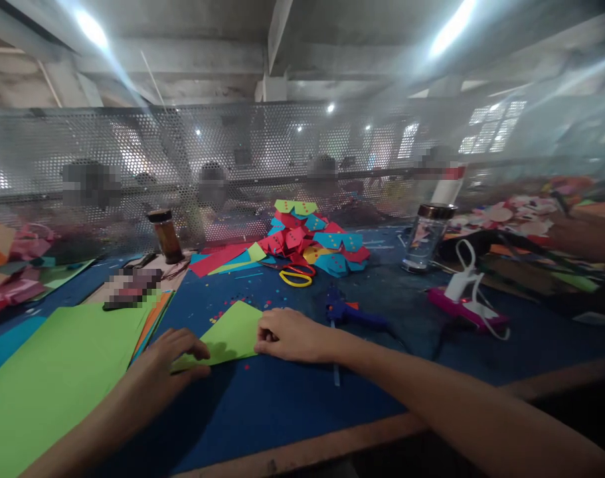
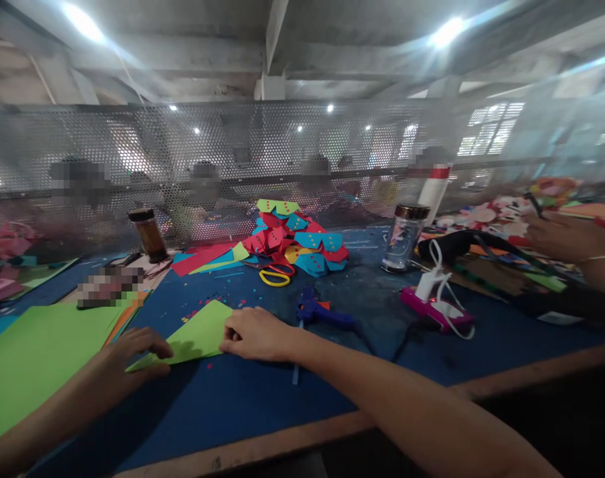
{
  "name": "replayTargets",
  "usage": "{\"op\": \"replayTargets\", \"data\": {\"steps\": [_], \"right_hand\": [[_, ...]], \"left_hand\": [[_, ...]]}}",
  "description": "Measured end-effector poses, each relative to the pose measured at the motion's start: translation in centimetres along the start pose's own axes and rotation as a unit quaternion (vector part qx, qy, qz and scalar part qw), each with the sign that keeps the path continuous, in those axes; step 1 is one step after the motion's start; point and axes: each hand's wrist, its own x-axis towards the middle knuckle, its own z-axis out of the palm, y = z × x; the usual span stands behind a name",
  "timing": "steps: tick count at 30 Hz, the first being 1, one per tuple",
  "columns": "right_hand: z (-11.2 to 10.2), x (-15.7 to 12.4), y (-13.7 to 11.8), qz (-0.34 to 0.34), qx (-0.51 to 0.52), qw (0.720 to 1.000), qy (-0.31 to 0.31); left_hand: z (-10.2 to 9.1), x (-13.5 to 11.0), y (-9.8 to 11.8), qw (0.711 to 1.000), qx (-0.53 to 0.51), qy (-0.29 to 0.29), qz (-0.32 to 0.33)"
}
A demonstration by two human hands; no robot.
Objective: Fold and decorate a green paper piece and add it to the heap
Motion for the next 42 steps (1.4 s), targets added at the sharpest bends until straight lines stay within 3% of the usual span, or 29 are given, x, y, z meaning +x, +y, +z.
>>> {"op": "replayTargets", "data": {"steps": [6,22,34,42], "right_hand": [[0.2,0.0,0.1,-0.006,0.003,1.0,0.003],[0.3,0.2,0.1,-0.005,0.004,1.0,0.01],[0.8,2.4,-3.5,-0.023,0.015,1.0,-0.002],[1.2,2.4,-3.9,-0.007,0.03,0.999,0.015]], "left_hand": [[2.3,1.4,0.6,1.0,0.01,0.003,-0.006],[2.6,1.4,1.5,0.999,0.033,0.033,0.01],[2.5,1.4,1.8,0.998,0.051,0.035,0.018],[2.5,1.4,1.8,0.998,0.048,0.043,0.024]]}}
